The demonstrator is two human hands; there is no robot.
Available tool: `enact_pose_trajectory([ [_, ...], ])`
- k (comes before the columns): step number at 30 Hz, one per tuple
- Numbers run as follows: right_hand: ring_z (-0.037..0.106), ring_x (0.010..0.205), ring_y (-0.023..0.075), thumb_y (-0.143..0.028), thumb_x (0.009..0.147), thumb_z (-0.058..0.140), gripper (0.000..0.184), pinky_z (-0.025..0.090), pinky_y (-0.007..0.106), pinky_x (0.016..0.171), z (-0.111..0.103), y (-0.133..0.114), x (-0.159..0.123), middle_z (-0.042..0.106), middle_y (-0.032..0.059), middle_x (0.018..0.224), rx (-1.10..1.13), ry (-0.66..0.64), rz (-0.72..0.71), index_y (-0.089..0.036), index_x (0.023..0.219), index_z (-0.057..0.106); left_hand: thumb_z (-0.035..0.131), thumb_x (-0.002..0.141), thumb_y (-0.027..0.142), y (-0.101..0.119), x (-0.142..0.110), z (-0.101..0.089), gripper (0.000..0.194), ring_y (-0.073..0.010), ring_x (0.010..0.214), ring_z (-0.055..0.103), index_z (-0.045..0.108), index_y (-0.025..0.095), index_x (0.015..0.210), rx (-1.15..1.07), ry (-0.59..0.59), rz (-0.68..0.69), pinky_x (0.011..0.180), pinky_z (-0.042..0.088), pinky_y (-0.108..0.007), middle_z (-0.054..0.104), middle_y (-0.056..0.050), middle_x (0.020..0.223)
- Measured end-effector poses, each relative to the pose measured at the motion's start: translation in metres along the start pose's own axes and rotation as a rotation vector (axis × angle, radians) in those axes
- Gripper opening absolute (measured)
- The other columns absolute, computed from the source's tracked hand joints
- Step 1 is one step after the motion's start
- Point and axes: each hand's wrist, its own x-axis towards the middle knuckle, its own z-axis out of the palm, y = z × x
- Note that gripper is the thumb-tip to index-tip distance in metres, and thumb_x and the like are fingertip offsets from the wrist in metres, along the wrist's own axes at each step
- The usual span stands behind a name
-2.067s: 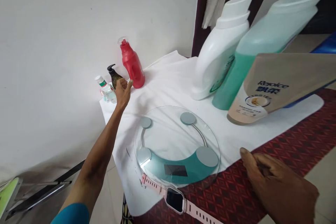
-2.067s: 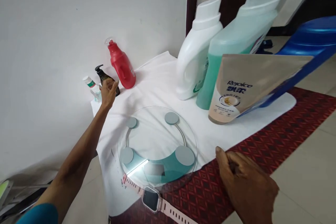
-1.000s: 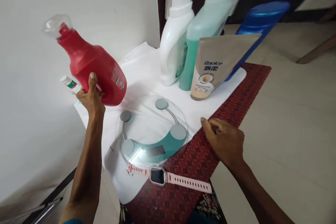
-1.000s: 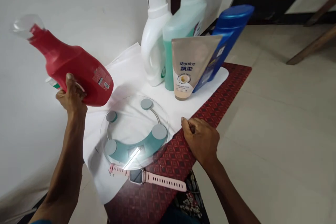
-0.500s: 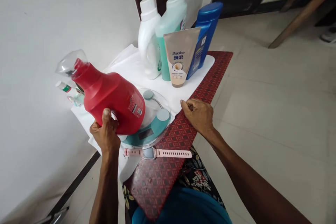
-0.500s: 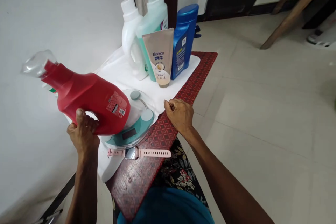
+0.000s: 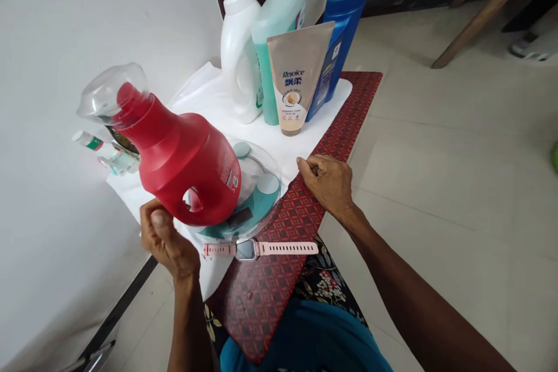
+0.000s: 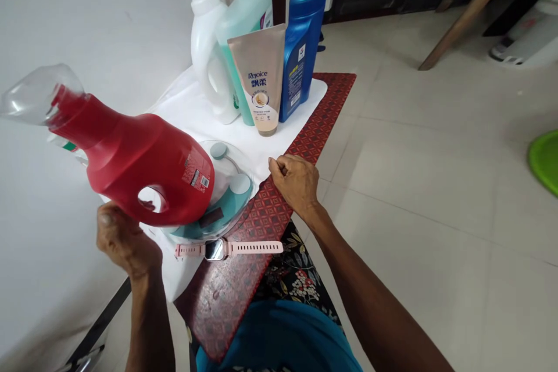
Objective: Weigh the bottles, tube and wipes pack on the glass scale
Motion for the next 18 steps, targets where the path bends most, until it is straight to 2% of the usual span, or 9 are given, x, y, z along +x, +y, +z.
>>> enact_pose_trajectory([
  [3, 0.047, 0.060, 0.0158, -0.045, 0.096, 0.054, 0.046, 0.031, 0.033, 0.065, 0.000, 0.001, 0.000, 0.049, 0.0005, 0.057, 0.004, 0.000, -0.003, -0.025, 0.058, 0.038, 0.058, 0.102, 0.067, -0.012, -0.001, -0.014, 0.049, -0.0179, 0.081, 0.059, 0.064, 0.019, 0.094, 0.027, 0.071, -0.028, 0.075, 0.052, -0.032, 0.057, -0.001, 0.087],
  [8, 0.047, 0.060, 0.0163, -0.043, 0.097, 0.055, 0.046, 0.031, 0.034, 0.065, -0.001, 0.001, 0.000, 0.049, 0.0005, 0.057, 0.008, 0.004, -0.013, -0.025, 0.058, 0.038, 0.061, 0.100, 0.068, -0.010, -0.007, -0.016, 0.050, -0.0179, 0.081, 0.059, 0.065, 0.019, 0.100, -0.026, 0.047, -0.096, 0.077, 0.053, -0.033, 0.058, -0.001, 0.089],
  [11, 0.047, 0.059, 0.0162, -0.042, 0.097, 0.055, 0.046, 0.030, 0.034, 0.064, -0.002, 0.001, 0.000, 0.049, 0.0004, 0.057, 0.020, 0.010, -0.013, -0.025, 0.058, 0.037, 0.063, 0.099, 0.071, 0.004, -0.008, -0.005, 0.051, -0.0189, 0.078, 0.059, 0.069, 0.020, 0.100, -0.030, -0.024, -0.030, 0.076, 0.053, -0.034, 0.061, -0.001, 0.084],
  [14, 0.047, 0.060, 0.0166, -0.041, 0.098, 0.055, 0.046, 0.031, 0.035, 0.065, -0.002, 0.000, 0.000, 0.051, 0.0007, 0.057, 0.030, 0.013, -0.025, -0.026, 0.059, 0.038, 0.067, 0.097, 0.072, 0.017, -0.004, 0.012, 0.056, -0.0169, 0.066, 0.055, 0.062, 0.020, 0.077, -0.066, -0.123, -0.067, 0.061, 0.048, -0.030, 0.057, -0.001, 0.070],
  [16, 0.048, 0.061, 0.0168, -0.040, 0.099, 0.055, 0.046, 0.031, 0.035, 0.065, -0.002, 0.001, 0.001, 0.052, 0.0010, 0.058, 0.030, 0.013, -0.027, -0.026, 0.059, 0.038, 0.078, 0.088, 0.072, 0.023, 0.004, 0.024, 0.066, -0.0113, 0.051, 0.041, 0.046, 0.020, 0.064, -0.150, -0.095, -0.162, 0.047, 0.035, -0.026, 0.043, 0.003, 0.058],
  [18, 0.049, 0.062, 0.0170, -0.039, 0.100, 0.055, 0.047, 0.031, 0.035, 0.065, -0.002, 0.001, 0.001, 0.054, 0.0014, 0.058, 0.026, 0.008, -0.025, -0.026, 0.058, 0.038, 0.088, 0.075, 0.074, 0.027, 0.016, 0.034, 0.073, -0.0072, 0.046, 0.029, 0.038, 0.022, 0.063, -0.179, -0.015, -0.227, 0.041, 0.023, -0.024, 0.033, 0.007, 0.055],
])
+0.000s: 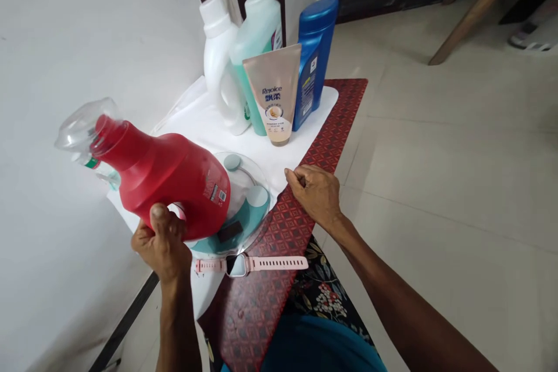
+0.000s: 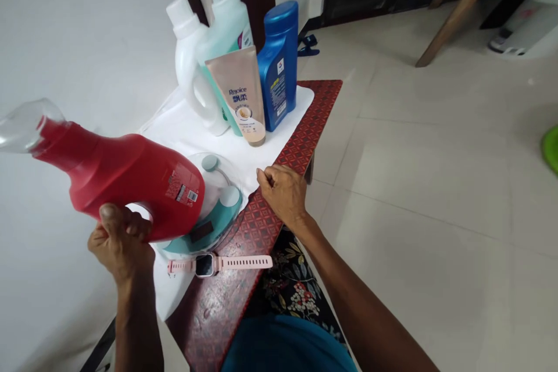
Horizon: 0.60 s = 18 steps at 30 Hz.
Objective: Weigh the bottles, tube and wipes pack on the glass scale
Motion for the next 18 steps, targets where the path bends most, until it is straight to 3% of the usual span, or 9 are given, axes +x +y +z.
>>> enact_pose_trajectory([
  [3, 0.050, 0.064, 0.0169, -0.036, 0.100, 0.056, 0.047, 0.031, 0.034, 0.065, 0.000, 0.001, 0.000, 0.057, 0.0022, 0.060, -0.004, -0.005, -0.008, -0.025, 0.058, 0.040, 0.091, 0.065, 0.078, 0.006, 0.023, 0.014, 0.075, -0.0060, 0.046, 0.028, 0.041, 0.022, 0.066, 0.052, 0.096, 0.005, 0.040, 0.018, -0.024, 0.036, 0.007, 0.057],
  [6, 0.051, 0.064, 0.0168, -0.034, 0.101, 0.057, 0.045, 0.031, 0.034, 0.065, 0.000, 0.001, 0.000, 0.058, 0.0019, 0.060, 0.005, 0.005, -0.028, -0.025, 0.059, 0.043, 0.086, 0.065, 0.085, 0.007, 0.053, 0.032, 0.078, -0.0061, 0.048, 0.027, 0.040, 0.022, 0.067, 0.061, 0.130, 0.056, 0.040, 0.018, -0.025, 0.036, 0.006, 0.058],
  [11, 0.050, 0.062, 0.0160, -0.033, 0.103, 0.058, 0.046, 0.032, 0.033, 0.064, -0.002, 0.002, -0.001, 0.058, 0.0007, 0.059, 0.008, 0.039, -0.056, -0.024, 0.060, 0.045, 0.077, 0.070, 0.092, -0.013, 0.116, 0.089, 0.081, -0.0068, 0.047, 0.025, 0.032, 0.025, 0.065, -0.005, 0.118, 0.153, 0.040, 0.017, -0.028, 0.030, 0.006, 0.056],
  [14, 0.050, 0.062, 0.0156, -0.030, 0.104, 0.059, 0.046, 0.033, 0.033, 0.064, -0.002, 0.002, -0.001, 0.058, 0.0004, 0.059, 0.003, 0.054, -0.071, -0.024, 0.060, 0.046, 0.069, 0.080, 0.089, -0.033, 0.150, 0.131, 0.073, -0.0076, 0.048, 0.026, 0.036, 0.025, 0.070, -0.034, 0.136, 0.046, 0.040, 0.018, -0.029, 0.033, 0.006, 0.058],
  [18, 0.051, 0.060, 0.0144, -0.028, 0.107, 0.059, 0.047, 0.035, 0.032, 0.064, -0.002, 0.002, -0.001, 0.058, -0.0008, 0.060, -0.009, 0.079, -0.095, -0.024, 0.062, 0.047, 0.056, 0.095, 0.083, -0.056, 0.176, 0.178, 0.064, -0.0092, 0.049, 0.029, 0.040, 0.025, 0.074, -0.050, 0.121, -0.135, 0.044, 0.024, -0.031, 0.034, 0.004, 0.060],
])
